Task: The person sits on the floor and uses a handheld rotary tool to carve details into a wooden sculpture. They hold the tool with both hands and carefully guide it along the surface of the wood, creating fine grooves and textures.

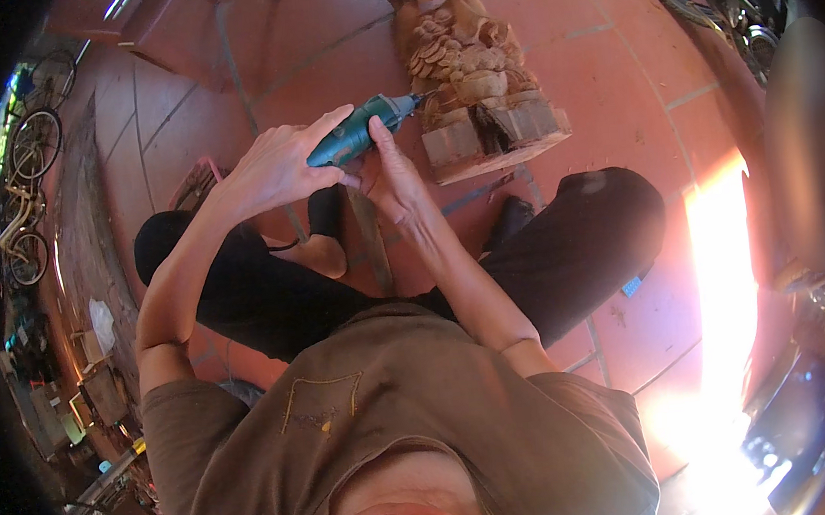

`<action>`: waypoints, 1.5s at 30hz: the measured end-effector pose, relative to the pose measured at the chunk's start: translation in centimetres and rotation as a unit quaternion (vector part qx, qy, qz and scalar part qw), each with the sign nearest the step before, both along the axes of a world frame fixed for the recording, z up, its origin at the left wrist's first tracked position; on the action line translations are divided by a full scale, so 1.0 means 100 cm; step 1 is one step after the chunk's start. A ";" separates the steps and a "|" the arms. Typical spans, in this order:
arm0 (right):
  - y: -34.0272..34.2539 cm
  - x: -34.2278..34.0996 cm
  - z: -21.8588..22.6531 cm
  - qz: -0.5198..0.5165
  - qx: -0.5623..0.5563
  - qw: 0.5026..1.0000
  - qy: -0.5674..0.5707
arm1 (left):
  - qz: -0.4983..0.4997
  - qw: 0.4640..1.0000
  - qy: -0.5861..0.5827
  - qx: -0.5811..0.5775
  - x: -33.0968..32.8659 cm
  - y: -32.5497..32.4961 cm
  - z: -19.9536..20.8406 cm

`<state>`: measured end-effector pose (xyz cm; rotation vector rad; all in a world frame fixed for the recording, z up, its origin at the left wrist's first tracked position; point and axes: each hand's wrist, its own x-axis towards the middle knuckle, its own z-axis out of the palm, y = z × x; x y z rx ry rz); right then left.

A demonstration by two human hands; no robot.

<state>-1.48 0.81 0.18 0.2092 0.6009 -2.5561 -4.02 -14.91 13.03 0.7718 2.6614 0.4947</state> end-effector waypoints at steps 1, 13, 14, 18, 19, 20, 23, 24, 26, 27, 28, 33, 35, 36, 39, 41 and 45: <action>0.001 0.000 0.001 -0.004 0.004 1.000 0.004 | -0.001 1.000 0.003 0.007 0.000 -0.001 0.001; 0.005 0.007 0.015 -0.031 0.019 0.999 0.003 | -0.018 1.000 -0.001 0.025 -0.002 0.004 0.007; 0.006 0.007 0.014 -0.030 0.025 0.999 0.005 | -0.023 0.999 0.005 0.027 -0.003 0.004 0.004; 0.007 0.005 0.007 -0.031 0.035 0.999 0.007 | -0.018 1.000 0.001 0.018 -0.004 0.004 0.002; 0.007 0.005 0.005 -0.029 0.033 0.999 0.008 | -0.015 1.000 0.004 0.016 -0.003 0.004 0.002; 0.006 0.004 0.004 -0.028 0.031 0.999 0.010 | -0.013 1.000 0.008 0.015 -0.003 0.004 0.001; 0.005 0.004 0.004 -0.033 0.024 0.999 0.014 | -0.012 1.000 0.009 0.015 -0.004 0.002 -0.003; 0.005 0.004 0.006 -0.036 0.020 0.999 0.015 | -0.010 1.000 0.002 0.010 -0.004 0.003 -0.002; 0.007 0.004 0.007 -0.037 0.007 0.999 0.007 | -0.007 1.000 -0.010 -0.001 -0.004 0.004 0.001; 0.007 0.005 0.008 -0.037 0.000 0.999 0.003 | -0.007 1.000 -0.005 -0.001 -0.004 0.004 0.001; 0.007 0.004 0.008 -0.035 0.000 0.999 0.002 | -0.007 1.000 -0.001 -0.002 -0.003 0.004 0.001; 0.006 -0.003 0.006 -0.032 0.011 0.999 -0.015 | -0.002 1.000 0.007 0.005 -0.001 0.003 -0.003; 0.007 -0.002 0.004 -0.032 0.003 0.999 -0.013 | -0.012 1.000 0.018 0.014 -0.002 0.003 -0.005; 0.007 -0.002 0.004 -0.032 -0.001 0.999 -0.011 | -0.007 1.000 0.010 0.009 -0.003 0.003 -0.004; 0.008 -0.002 0.006 -0.039 0.005 0.999 -0.005 | 0.003 1.000 -0.001 0.007 -0.002 0.005 -0.004; 0.007 -0.003 0.008 -0.037 0.011 0.999 -0.011 | 0.003 1.000 0.012 0.018 -0.001 0.003 -0.008; 0.009 -0.004 0.004 -0.032 -0.009 0.999 0.000 | 0.001 1.000 0.010 0.023 0.000 0.004 -0.008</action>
